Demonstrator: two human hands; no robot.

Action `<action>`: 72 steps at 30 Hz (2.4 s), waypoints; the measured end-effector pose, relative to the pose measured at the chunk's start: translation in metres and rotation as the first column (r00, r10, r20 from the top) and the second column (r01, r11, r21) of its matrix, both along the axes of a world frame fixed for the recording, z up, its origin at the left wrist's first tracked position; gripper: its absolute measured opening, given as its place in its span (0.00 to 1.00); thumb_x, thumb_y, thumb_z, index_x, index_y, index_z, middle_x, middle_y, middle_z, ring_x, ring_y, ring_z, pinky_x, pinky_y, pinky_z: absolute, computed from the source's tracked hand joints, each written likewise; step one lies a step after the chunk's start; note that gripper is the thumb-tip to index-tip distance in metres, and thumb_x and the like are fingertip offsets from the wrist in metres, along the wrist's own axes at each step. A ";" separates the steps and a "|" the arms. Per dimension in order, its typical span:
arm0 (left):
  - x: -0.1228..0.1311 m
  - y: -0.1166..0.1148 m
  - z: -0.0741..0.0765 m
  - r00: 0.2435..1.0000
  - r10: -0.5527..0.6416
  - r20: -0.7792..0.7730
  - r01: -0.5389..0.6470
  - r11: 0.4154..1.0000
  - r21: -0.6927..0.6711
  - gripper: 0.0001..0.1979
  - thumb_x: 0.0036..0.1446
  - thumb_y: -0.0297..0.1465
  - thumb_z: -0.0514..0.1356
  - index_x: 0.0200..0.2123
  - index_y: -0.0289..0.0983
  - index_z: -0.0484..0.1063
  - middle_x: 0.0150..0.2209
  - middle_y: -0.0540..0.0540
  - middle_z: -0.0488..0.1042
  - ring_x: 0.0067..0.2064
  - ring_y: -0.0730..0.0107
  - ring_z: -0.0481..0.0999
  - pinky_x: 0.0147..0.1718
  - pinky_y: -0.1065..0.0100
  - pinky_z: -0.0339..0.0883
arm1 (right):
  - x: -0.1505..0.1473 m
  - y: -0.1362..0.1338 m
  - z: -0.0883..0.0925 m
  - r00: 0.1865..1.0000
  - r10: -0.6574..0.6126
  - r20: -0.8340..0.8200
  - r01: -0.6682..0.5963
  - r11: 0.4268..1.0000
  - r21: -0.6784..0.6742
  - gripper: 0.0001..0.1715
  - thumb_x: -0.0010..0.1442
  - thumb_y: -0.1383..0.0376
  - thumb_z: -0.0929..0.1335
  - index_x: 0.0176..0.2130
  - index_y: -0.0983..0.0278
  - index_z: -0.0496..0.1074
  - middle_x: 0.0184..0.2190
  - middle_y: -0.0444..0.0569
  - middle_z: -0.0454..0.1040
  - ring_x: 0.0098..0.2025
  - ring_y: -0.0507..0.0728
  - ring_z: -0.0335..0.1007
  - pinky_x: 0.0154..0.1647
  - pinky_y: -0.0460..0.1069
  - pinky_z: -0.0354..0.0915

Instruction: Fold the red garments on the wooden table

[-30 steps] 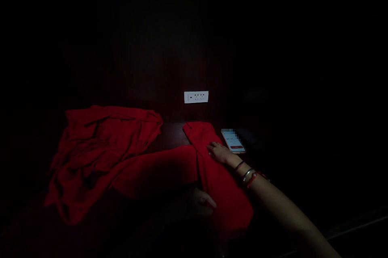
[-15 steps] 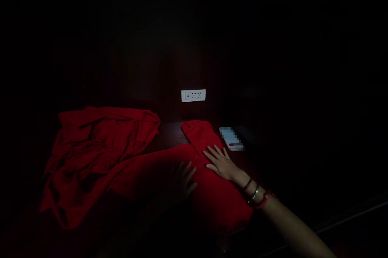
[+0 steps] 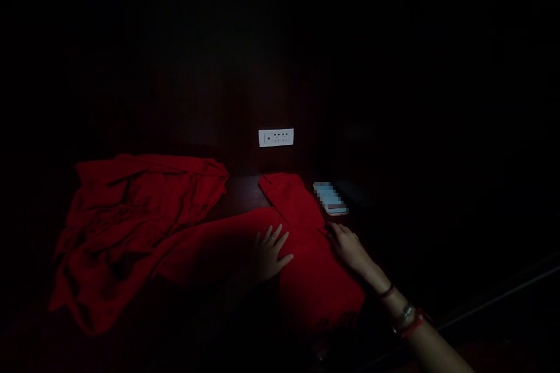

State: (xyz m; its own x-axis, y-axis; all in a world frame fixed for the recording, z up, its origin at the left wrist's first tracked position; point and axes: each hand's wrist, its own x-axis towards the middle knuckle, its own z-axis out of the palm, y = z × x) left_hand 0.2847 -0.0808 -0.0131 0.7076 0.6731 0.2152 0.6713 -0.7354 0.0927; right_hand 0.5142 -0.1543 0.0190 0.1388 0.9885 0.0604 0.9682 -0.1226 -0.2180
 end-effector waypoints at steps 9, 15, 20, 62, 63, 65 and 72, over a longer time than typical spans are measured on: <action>0.009 0.000 0.005 0.991 -0.132 0.015 0.132 0.991 0.005 0.24 0.56 0.42 0.47 0.56 0.44 0.55 0.59 0.47 0.53 0.59 0.59 0.51 0.54 0.49 0.48 | 0.012 0.007 0.011 0.991 -0.096 0.096 0.115 0.970 -0.214 0.23 0.56 0.70 0.55 0.52 0.68 0.56 0.39 0.60 0.71 0.38 0.60 0.70 0.35 0.51 0.61; 0.006 -0.002 0.008 0.993 -0.108 0.035 0.108 0.994 0.002 0.24 0.56 0.42 0.47 0.56 0.43 0.55 0.59 0.46 0.53 0.59 0.58 0.51 0.54 0.50 0.48 | 0.004 0.003 0.016 0.986 -0.100 0.135 0.110 0.991 -0.074 0.23 0.57 0.69 0.55 0.53 0.64 0.57 0.46 0.59 0.67 0.44 0.61 0.66 0.40 0.53 0.60; 0.007 -0.006 0.014 0.991 -0.133 0.032 0.132 0.991 0.016 0.30 0.53 0.45 0.50 0.58 0.41 0.52 0.61 0.45 0.48 0.61 0.56 0.47 0.54 0.47 0.46 | -0.021 0.002 0.007 0.985 0.067 0.159 -0.098 0.976 0.196 0.30 0.61 0.58 0.53 0.60 0.65 0.47 0.60 0.57 0.47 0.60 0.62 0.41 0.53 0.58 0.51; -0.108 0.007 0.029 0.980 0.192 -0.053 -0.179 0.964 0.196 0.28 0.56 0.43 0.47 0.57 0.37 0.53 0.60 0.40 0.48 0.61 0.55 0.45 0.56 0.49 0.41 | -0.100 0.041 0.037 0.803 0.577 0.149 -0.580 0.814 -0.033 0.36 0.57 0.47 0.55 0.59 0.61 0.53 0.59 0.57 0.51 0.60 0.64 0.44 0.57 0.60 0.45; -0.127 0.008 0.033 0.960 0.270 -0.068 -0.249 0.942 0.225 0.27 0.56 0.42 0.48 0.57 0.37 0.54 0.61 0.40 0.48 0.61 0.54 0.44 0.55 0.49 0.40 | -0.113 0.054 0.036 0.770 0.624 0.135 -0.625 0.780 -0.039 0.36 0.57 0.47 0.55 0.59 0.61 0.51 0.60 0.56 0.47 0.60 0.64 0.42 0.57 0.61 0.44; -0.163 0.007 0.041 0.902 0.422 -0.095 -0.383 0.881 0.280 0.26 0.55 0.38 0.49 0.56 0.37 0.55 0.61 0.39 0.48 0.61 0.53 0.44 0.55 0.49 0.41 | -0.135 0.079 0.027 0.726 0.679 0.110 -0.675 0.734 -0.074 0.37 0.57 0.47 0.56 0.60 0.59 0.46 0.62 0.53 0.39 0.62 0.66 0.34 0.57 0.63 0.41; -0.266 -0.009 0.071 0.709 0.652 -0.269 -0.651 0.752 0.106 0.20 0.54 0.34 0.47 0.48 0.33 0.64 0.43 0.38 0.70 0.45 0.57 0.69 0.46 0.58 0.58 | -0.146 0.112 -0.005 0.728 0.685 -0.001 -0.669 0.710 -0.219 0.37 0.57 0.44 0.49 0.61 0.56 0.42 0.63 0.49 0.36 0.62 0.64 0.25 0.57 0.65 0.33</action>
